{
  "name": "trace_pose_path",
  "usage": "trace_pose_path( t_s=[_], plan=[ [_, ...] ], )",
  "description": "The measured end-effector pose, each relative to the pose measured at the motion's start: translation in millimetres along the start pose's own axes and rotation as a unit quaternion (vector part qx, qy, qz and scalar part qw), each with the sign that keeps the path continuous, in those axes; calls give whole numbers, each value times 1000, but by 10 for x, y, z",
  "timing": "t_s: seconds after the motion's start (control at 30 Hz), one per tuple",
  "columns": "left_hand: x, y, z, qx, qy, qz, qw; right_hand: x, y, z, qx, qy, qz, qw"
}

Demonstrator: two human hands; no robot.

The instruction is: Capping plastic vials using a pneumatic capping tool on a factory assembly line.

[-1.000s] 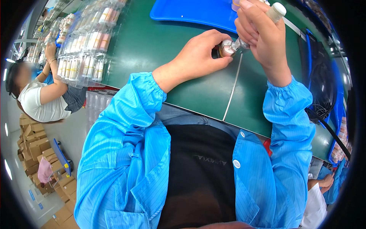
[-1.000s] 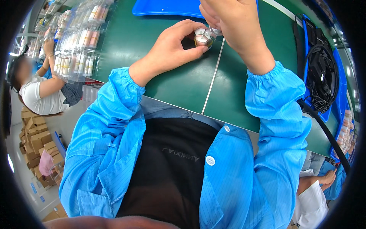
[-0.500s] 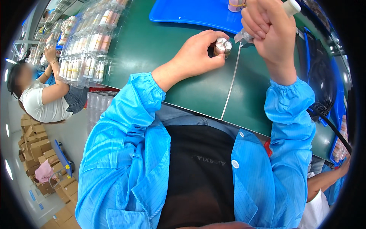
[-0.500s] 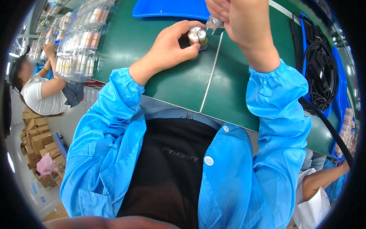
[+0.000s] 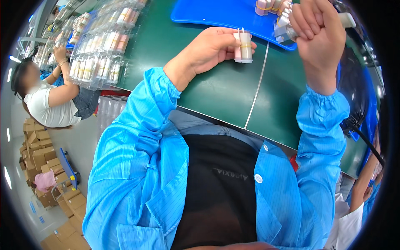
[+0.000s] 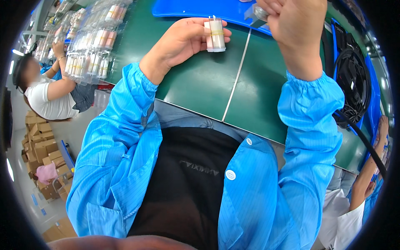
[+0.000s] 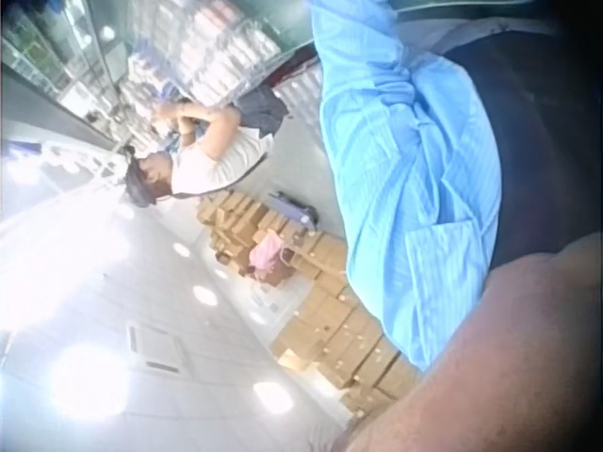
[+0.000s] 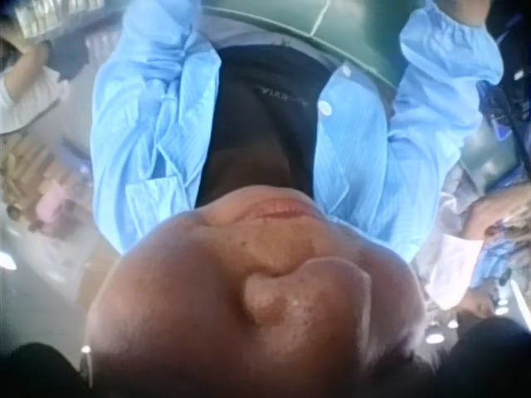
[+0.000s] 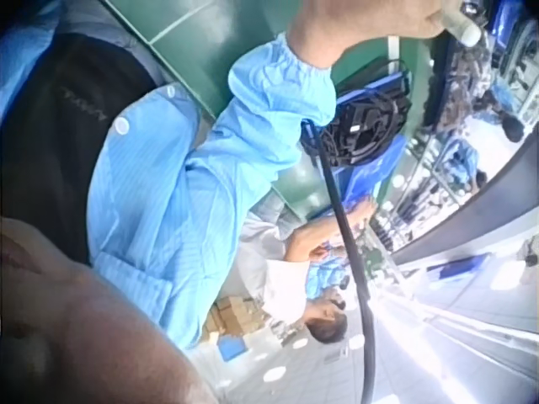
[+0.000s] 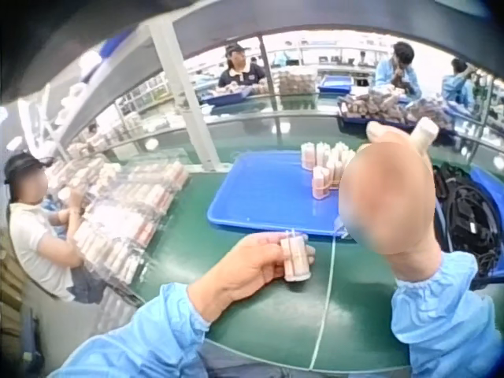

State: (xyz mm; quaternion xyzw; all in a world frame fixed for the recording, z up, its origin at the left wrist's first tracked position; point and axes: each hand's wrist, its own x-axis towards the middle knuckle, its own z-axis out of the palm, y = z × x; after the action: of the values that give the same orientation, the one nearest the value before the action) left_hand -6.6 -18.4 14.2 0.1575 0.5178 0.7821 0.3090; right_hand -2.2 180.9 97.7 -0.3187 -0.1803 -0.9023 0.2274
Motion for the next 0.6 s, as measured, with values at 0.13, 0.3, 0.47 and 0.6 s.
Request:
trace_pose_path(
  t_s=[0.13,0.3,0.47,0.6],
  plan=[
    [-107,135,-97,-51,-8,28,998,-35,-5,170,-682,155,-68,712],
    [-668,454,-185,-33,43,51,997,-144,128,155,-720,191,-71,664],
    [-1536,1090,-900,388,263,294,833,-195,37,80,-699,180,-66,689],
    [-2244,1717,-2012,582,506,271,576,-204,132,171,-720,200,-83,660]
  ],
)
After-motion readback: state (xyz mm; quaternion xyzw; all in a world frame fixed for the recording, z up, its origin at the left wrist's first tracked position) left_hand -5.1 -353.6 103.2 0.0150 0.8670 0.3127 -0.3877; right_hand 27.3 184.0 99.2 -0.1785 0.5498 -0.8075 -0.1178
